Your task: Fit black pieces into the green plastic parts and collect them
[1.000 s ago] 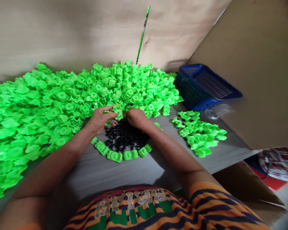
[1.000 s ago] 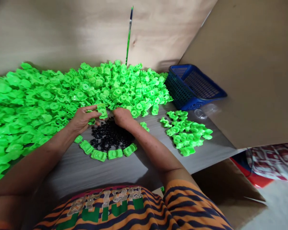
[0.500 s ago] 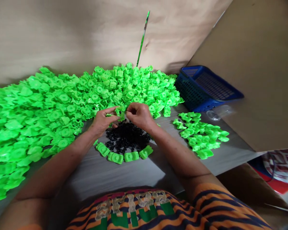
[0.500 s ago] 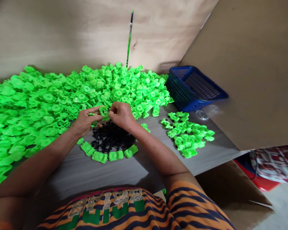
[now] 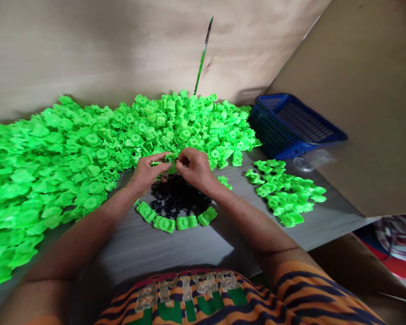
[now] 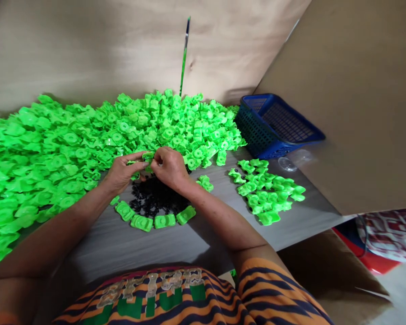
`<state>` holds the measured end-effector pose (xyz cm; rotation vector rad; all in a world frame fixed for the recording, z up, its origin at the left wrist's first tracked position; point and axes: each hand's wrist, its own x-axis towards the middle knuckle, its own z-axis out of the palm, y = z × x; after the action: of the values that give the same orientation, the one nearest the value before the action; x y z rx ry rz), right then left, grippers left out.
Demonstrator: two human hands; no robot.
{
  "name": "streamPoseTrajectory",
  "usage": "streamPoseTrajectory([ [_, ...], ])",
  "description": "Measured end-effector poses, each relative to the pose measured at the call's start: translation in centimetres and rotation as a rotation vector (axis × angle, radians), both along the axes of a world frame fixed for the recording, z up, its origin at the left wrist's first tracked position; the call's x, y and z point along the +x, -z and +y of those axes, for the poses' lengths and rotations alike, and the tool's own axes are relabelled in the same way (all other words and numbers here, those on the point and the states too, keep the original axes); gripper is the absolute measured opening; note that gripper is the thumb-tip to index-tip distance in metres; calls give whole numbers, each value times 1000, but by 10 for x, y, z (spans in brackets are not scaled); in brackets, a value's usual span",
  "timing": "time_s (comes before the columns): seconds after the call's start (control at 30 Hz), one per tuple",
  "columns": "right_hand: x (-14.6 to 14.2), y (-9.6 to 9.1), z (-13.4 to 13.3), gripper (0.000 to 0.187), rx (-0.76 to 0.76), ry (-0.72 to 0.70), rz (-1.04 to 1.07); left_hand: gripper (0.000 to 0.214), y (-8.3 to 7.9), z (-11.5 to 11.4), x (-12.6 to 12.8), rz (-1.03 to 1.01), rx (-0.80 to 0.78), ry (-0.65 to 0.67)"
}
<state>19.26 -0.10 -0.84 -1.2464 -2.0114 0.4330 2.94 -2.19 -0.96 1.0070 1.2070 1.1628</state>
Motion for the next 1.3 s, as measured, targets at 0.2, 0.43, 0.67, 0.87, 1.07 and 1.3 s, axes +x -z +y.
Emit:
streamPoseTrajectory([
  [0.2,0,-2,-3,13,4,-4,-50,61,-1,-1,1,-13,-22,-6],
  [0.43,0,-1,-5,14,49,-16,-86,58,4,-1,-1,13,-2,-36],
  [0.67,0,3,-5,15,103,-35,-92,56,2,-1,-1,89,81,-76],
  [0.87,1,4,-5,17,94,-72,-77,52,7,1,-3,124,126,-74],
  [1.07,1,5,-4,18,87,-101,-77,44,9,3,-6,152,187,-72],
  [1.3,1,9,0,17,74,-138,-2,38,8,3,-7,183,209,-52],
])
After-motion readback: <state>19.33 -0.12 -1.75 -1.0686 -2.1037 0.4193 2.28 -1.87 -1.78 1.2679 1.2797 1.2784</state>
